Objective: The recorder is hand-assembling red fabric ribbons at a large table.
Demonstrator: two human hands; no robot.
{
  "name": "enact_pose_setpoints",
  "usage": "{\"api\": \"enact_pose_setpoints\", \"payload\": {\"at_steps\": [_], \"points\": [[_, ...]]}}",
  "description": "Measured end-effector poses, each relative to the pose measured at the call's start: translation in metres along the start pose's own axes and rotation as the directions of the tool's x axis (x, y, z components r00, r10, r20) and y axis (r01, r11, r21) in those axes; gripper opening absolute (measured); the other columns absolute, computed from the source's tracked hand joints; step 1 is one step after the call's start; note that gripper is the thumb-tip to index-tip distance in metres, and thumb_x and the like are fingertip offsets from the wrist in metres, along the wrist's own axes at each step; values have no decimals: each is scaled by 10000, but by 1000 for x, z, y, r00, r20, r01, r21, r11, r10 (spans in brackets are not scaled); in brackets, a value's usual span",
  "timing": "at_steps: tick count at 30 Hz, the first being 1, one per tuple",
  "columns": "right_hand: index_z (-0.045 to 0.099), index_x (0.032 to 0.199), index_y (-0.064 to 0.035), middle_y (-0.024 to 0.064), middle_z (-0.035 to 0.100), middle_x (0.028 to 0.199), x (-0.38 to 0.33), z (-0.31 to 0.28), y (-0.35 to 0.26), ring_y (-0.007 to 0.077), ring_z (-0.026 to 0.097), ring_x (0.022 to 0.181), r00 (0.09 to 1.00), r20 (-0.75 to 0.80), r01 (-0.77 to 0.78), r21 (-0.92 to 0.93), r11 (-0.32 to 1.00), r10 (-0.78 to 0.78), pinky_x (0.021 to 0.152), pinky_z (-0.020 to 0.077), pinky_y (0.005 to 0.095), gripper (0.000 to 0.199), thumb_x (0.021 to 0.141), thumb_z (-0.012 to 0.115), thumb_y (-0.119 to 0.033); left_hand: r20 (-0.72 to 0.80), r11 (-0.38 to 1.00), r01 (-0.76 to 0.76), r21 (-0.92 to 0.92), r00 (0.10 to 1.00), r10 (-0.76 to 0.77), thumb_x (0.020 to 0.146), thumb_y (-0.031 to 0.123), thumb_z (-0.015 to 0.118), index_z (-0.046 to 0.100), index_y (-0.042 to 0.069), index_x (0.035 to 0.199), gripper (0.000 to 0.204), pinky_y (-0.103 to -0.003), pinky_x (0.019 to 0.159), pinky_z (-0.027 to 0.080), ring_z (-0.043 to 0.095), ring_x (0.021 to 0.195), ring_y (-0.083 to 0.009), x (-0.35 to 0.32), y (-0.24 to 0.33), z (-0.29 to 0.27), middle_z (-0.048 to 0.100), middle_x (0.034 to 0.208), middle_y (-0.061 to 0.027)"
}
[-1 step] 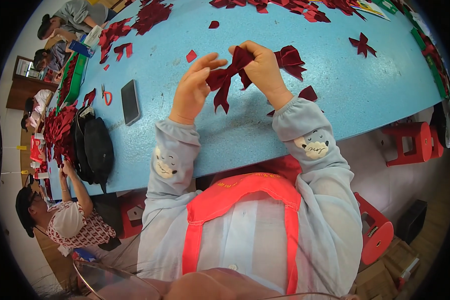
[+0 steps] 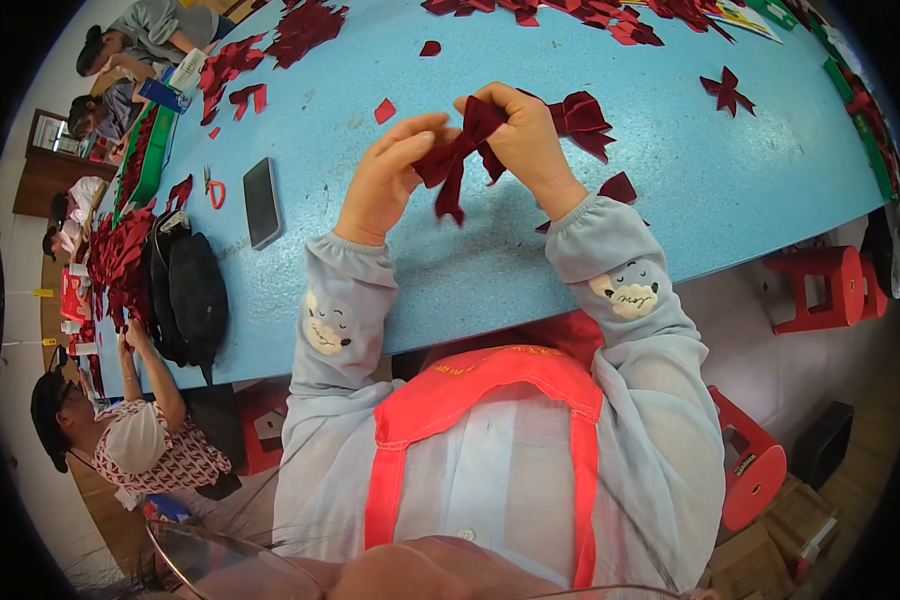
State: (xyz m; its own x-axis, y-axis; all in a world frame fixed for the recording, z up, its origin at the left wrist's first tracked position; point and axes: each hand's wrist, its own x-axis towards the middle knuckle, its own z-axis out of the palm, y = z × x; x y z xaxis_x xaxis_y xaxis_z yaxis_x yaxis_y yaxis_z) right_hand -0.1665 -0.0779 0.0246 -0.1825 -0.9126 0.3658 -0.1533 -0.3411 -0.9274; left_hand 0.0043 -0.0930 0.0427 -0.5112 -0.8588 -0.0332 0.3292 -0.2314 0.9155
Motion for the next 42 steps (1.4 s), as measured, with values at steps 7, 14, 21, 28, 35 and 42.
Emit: {"api": "enact_pose_setpoints", "payload": {"at_steps": [7,14,21,28,35,42], "points": [[580,848,-8,-8,590,781,-5,12,-1,52,513,703,999,28,27,27,999,-28,617,430,197,69,815,520,-16,13,983,139,120,990,-141,849,135,518,574,9,1017,217,-218,565,462,572,587,-120,0,3,13,626,852,-69],[550,841,-14,-16,565,775,-11,17,3,56,500,691,997,32,-73,148,986,69,596,418,185,83,808,477,5,-6,986,104,130,995,-104,792,102,546,590,-3,883,146,-188,441,322,454,504,-57,4,0,11,582,723,-31],[598,865,-10,73,668,824,-2,13,11,92,603,682,991,-26,129,-114,985,-132,592,465,233,100,778,554,-30,-24,991,91,101,996,-89,794,115,535,593,-6,869,154,-181,439,284,404,498,-35,6,-8,13,550,672,-4],[591,934,-18,15,610,786,0,3,4,66,559,753,992,74,112,-180,977,-100,654,462,213,151,786,604,-42,12,956,126,265,991,-134,798,126,562,610,1,889,161,-189,471,315,427,543,-43,6,-2,13,547,678,2],[603,929,-27,17,637,785,3,-13,5,72,575,720,923,384,37,1,999,-35,653,458,221,160,771,622,-40,37,979,201,15,979,-201,800,98,576,619,-5,888,142,-211,544,390,482,588,-85,2,-17,8,560,693,-9],[603,946,-34,71,633,861,-11,-13,15,150,602,765,773,314,615,-582,532,-551,668,455,244,273,676,631,1,56,975,209,75,975,-213,791,79,576,618,-22,883,143,-218,565,413,507,595,-103,-5,-14,-1,580,710,-37]]}}
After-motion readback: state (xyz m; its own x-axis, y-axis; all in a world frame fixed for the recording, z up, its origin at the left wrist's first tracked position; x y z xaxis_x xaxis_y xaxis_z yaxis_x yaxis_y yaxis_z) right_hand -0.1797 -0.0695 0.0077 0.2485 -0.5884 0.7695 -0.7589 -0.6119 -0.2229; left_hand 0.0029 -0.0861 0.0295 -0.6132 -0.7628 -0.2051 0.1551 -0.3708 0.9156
